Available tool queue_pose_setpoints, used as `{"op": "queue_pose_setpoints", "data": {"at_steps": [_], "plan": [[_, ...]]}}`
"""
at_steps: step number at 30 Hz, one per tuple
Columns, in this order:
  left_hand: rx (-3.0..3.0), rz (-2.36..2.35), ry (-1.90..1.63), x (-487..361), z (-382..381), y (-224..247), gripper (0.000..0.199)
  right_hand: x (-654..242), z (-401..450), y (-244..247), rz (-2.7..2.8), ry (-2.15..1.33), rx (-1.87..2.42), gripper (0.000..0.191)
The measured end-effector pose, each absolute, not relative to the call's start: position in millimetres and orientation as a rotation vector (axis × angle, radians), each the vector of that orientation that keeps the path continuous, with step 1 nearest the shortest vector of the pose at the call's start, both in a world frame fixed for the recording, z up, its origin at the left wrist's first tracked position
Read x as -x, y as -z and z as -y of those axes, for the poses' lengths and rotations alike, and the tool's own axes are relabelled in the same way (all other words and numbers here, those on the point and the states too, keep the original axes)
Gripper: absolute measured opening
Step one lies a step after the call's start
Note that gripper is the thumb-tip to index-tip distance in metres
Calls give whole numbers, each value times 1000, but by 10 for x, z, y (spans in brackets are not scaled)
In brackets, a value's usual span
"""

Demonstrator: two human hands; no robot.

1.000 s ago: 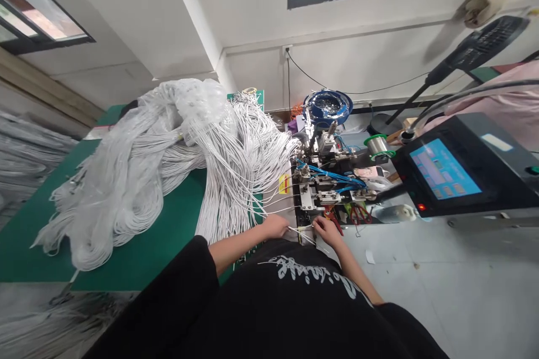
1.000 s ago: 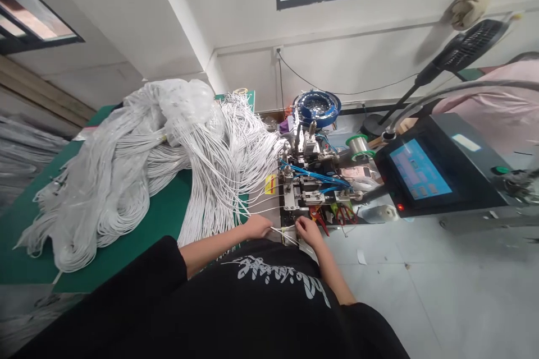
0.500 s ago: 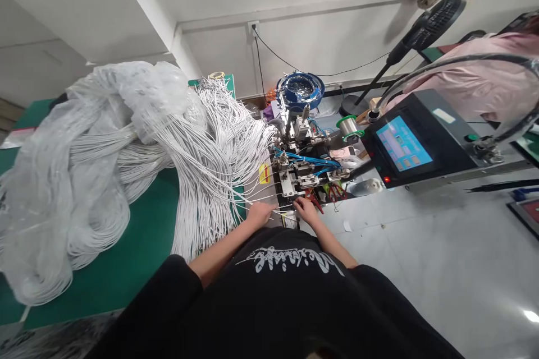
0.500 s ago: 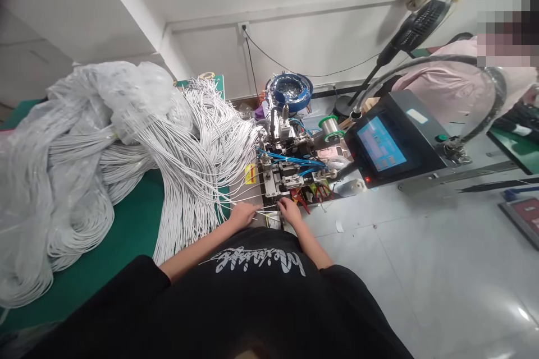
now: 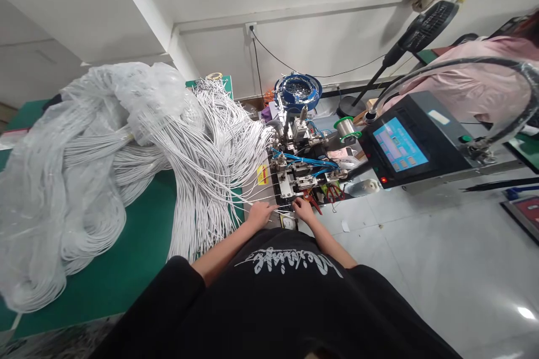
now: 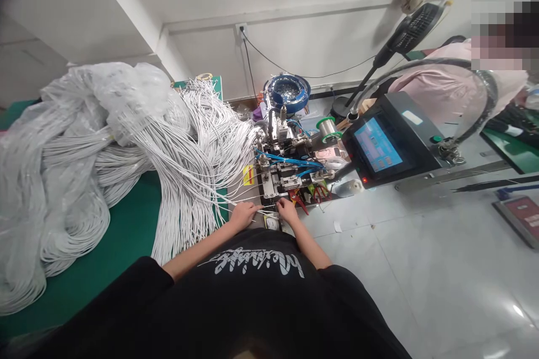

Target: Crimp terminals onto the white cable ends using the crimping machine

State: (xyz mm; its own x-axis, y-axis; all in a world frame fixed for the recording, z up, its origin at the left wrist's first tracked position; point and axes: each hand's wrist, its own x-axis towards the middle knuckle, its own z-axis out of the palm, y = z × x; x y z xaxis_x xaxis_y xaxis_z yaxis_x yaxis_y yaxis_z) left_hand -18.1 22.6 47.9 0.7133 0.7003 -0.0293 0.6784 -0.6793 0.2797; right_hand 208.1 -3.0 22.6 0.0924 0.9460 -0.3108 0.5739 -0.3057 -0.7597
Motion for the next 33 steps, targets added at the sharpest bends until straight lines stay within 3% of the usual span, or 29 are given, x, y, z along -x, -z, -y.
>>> {"op": "queue_pose_setpoints", "data": {"at_steps": [16,25,29,33], "plan": [[-2699,-1083,-327,152,-133,-306,40,-2032,-7,-260,1438,-1084,2108,18],[-2646,-1123,-273,148,-104,-256,44,-2342,285,-276,1645,-1122,2121,42],[-2659,-1112,-271,159,-105,-243,45,-2478,347,-257,1701,-1320,1934,35],[-2675,-1141,-245,155,-108,-258,44,-2476,309,-299,1664,-1128,1977,29]]}}
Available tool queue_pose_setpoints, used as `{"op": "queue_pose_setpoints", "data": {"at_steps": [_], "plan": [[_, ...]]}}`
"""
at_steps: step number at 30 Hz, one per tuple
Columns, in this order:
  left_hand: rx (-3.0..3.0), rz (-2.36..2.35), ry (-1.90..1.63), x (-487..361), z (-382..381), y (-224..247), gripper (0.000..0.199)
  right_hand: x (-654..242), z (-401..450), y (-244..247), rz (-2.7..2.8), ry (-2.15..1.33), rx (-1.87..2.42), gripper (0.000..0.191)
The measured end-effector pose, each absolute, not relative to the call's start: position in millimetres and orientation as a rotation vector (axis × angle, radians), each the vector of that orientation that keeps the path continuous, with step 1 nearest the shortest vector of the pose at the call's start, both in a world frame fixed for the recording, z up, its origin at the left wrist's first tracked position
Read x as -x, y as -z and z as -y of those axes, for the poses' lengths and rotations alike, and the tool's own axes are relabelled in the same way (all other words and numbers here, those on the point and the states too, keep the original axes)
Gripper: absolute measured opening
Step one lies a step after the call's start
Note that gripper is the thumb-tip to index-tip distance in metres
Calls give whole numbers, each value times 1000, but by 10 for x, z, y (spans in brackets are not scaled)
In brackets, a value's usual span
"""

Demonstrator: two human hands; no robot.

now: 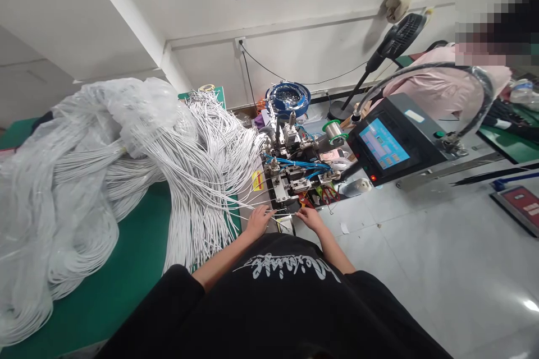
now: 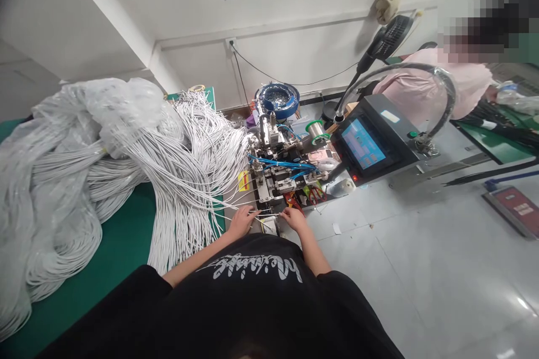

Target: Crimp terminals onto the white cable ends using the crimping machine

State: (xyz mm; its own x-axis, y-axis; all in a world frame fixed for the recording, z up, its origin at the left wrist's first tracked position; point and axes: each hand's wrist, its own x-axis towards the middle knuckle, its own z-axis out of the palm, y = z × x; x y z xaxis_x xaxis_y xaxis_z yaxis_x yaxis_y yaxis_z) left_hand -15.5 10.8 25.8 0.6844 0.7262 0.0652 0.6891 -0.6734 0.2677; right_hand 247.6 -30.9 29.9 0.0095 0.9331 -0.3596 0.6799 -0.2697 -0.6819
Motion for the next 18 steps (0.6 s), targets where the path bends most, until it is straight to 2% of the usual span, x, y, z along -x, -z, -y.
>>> {"op": "queue_pose_setpoints", "data": {"at_steps": [4,9,13,18], "plan": [[-2665,-1179,-256,156,-103,-275,39,-2434,232,-409,1695,-966,2010,28],[-2655,-1230,-399,217,-98,-300,39,-2337,207,-600,1823,-939,1988,27],[-2661,-1170,-421,314,-115,-337,35,-2179,216,-727,1885,-1001,1912,27],[-2631,-972,-229,439,-103,-407,35,-2130,184,-790,1713,-1213,1682,19]]}}
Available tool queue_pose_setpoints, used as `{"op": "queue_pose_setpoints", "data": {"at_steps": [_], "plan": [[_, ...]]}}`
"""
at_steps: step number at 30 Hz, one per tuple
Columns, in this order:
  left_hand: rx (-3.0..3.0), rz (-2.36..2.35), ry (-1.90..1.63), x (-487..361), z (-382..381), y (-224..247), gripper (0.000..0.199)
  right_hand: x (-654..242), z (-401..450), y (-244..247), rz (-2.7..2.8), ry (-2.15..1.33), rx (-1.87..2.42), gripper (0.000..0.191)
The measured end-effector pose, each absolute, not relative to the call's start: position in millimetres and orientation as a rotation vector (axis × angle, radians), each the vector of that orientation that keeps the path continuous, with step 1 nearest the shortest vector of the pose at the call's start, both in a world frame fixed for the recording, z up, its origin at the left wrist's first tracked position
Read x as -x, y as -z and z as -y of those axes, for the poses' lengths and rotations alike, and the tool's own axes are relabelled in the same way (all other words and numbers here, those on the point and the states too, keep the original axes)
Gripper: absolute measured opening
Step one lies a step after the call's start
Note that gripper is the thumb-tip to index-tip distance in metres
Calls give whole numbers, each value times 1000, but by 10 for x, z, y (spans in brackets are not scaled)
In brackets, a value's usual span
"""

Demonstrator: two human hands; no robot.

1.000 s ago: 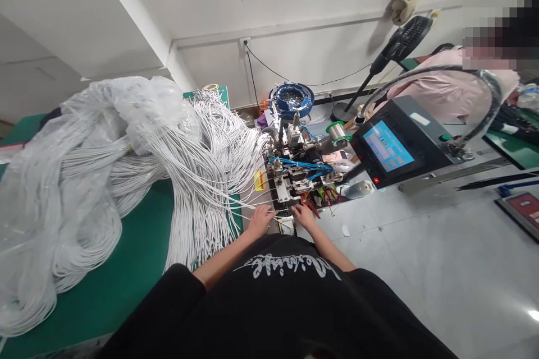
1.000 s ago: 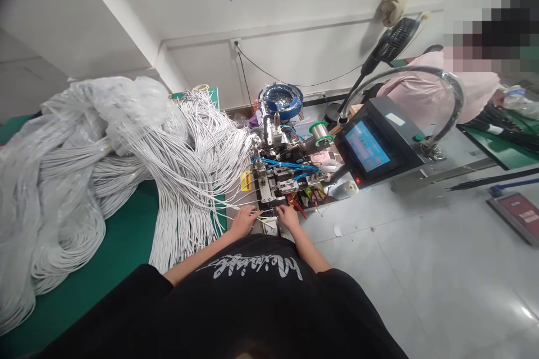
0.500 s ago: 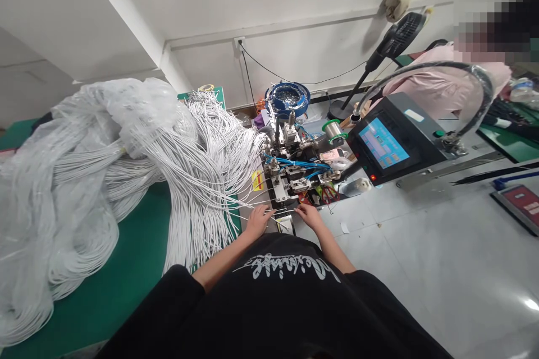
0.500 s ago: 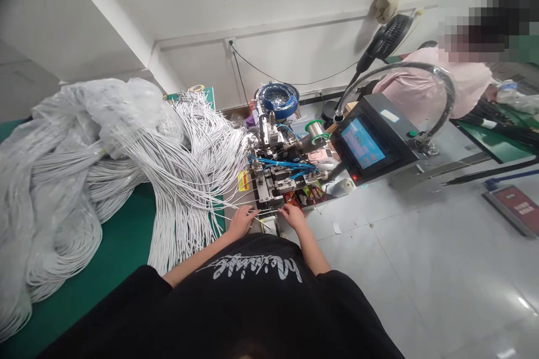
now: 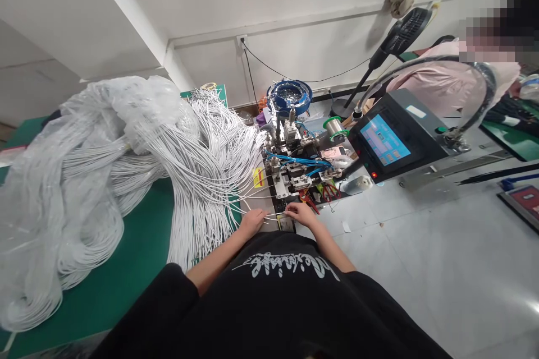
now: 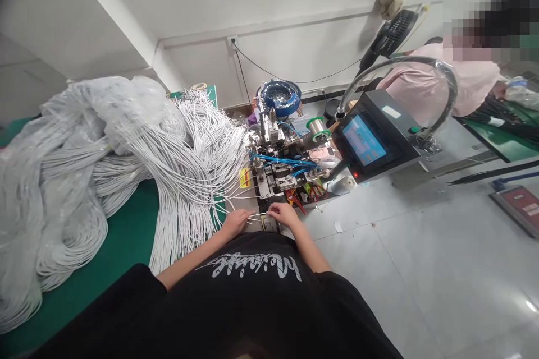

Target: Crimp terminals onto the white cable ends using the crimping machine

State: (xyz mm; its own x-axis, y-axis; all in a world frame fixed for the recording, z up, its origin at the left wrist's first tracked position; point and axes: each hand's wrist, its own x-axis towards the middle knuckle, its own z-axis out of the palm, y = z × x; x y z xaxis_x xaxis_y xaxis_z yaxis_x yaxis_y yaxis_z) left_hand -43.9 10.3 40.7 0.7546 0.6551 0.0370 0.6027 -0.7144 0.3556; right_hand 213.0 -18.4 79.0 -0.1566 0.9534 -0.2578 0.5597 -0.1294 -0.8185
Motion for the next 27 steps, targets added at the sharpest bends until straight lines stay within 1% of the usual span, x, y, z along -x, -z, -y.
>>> {"op": "queue_pose_setpoints", "data": {"at_steps": [2,6,10,13,16,21,23,27], "plan": [[-2607,-989,-181,474,-81,-443,37,-2188,182,-804,1510,-1387,1569,21],[-2489,-1011,-171,498,-26,-522,40,-2302,242,-826,1047,-1722,1344,34],[-2418,-1023,-176,463,32,-600,39,-2280,310,-782,756,-1801,1188,43],[-2419,-1050,-102,414,62,-673,40,-2192,308,-712,696,-1749,1209,45],[-2406,-1066,-41,366,74,-748,38,-2101,278,-661,652,-1581,1340,44],[-2332,-1046,-143,330,86,-795,36,-2038,261,-622,592,-1292,1524,43],[-2312,-1046,-171,328,92,-784,36,-2039,263,-602,608,-1259,1551,44],[-2293,-1036,-162,334,104,-737,32,-2041,261,-565,665,-1304,1516,40]]}}
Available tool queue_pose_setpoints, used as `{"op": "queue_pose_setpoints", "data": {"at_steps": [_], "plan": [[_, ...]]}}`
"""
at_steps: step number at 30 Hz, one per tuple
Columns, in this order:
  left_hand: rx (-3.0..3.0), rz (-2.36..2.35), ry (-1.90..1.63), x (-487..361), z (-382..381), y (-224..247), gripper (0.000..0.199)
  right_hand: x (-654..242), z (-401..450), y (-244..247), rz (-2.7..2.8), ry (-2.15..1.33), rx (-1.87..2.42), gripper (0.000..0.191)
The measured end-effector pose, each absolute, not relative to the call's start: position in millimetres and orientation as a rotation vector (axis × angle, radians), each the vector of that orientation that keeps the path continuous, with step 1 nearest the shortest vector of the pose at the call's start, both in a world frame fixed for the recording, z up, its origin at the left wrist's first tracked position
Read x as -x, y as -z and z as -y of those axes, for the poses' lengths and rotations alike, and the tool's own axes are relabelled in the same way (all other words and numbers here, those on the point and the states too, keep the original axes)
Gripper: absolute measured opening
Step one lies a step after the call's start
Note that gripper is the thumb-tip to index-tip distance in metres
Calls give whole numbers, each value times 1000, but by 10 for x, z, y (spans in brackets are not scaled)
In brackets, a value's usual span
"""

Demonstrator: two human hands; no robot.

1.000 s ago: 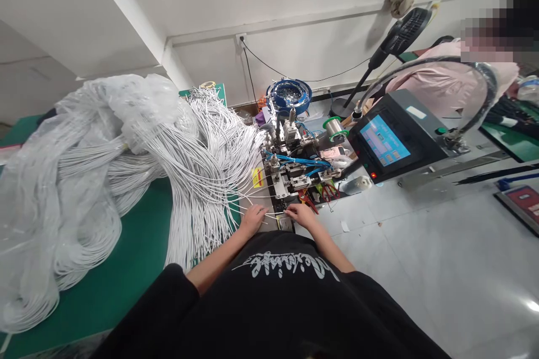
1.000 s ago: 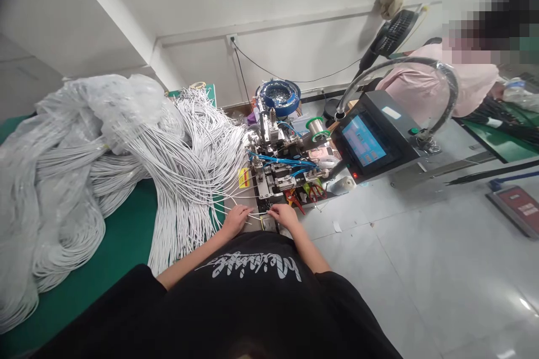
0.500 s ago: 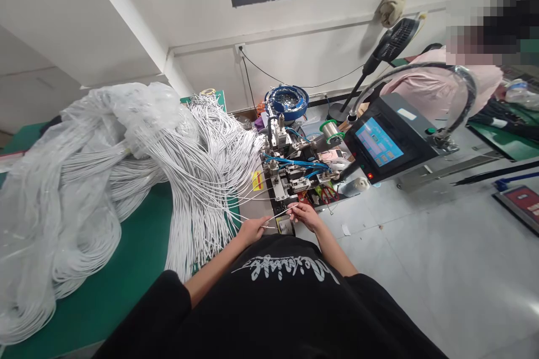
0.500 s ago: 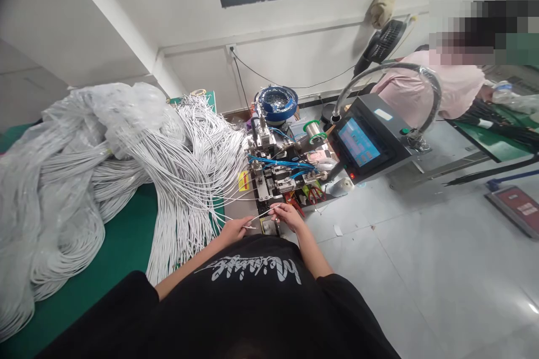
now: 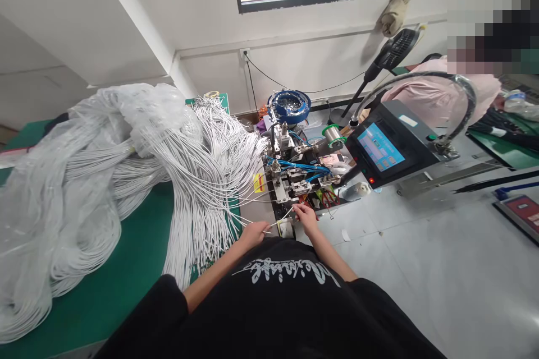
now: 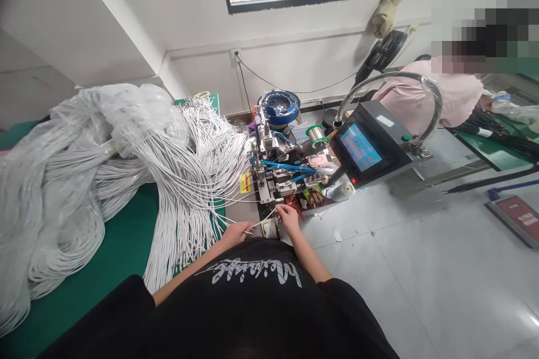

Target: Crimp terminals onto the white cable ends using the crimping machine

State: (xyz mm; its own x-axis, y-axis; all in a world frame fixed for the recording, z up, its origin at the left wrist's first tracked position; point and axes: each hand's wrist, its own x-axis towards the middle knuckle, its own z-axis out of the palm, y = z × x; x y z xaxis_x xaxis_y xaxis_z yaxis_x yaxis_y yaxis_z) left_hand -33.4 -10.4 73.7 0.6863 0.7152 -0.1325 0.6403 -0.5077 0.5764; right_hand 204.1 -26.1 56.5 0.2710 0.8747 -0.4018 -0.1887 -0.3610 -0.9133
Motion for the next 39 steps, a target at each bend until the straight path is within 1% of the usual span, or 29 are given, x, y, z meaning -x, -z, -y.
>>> {"op": "queue_pose_setpoints", "data": {"at_steps": [2,6,8,11,14,20,24,27,30,39], "plan": [[-2287,-1014,-152,341,106,-717,33,-2041,257,-561,686,-1332,1493,40],[-2272,-1005,-112,356,109,-709,50,-2047,256,-572,702,-1409,1421,40],[-2262,-1037,-90,363,115,-711,55,-2053,255,-571,712,-1454,1379,40],[-2258,-1110,-44,371,122,-699,54,-2070,248,-542,739,-1482,1378,38],[-2270,-1189,15,370,111,-670,54,-2098,235,-491,807,-1463,1475,37],[-2422,-1291,260,309,57,-716,55,-2156,204,-468,1369,-1130,1842,18],[-2453,-1294,272,266,34,-784,52,-2163,178,-490,1582,-1009,1933,19],[-2454,-1288,260,254,22,-800,51,-2157,155,-467,1641,-935,1939,24],[-2451,-1290,261,253,12,-788,54,-2134,130,-410,1660,-891,1939,24],[-2454,-1357,166,281,23,-716,52,-2087,91,-275,1630,-972,2004,20]]}}
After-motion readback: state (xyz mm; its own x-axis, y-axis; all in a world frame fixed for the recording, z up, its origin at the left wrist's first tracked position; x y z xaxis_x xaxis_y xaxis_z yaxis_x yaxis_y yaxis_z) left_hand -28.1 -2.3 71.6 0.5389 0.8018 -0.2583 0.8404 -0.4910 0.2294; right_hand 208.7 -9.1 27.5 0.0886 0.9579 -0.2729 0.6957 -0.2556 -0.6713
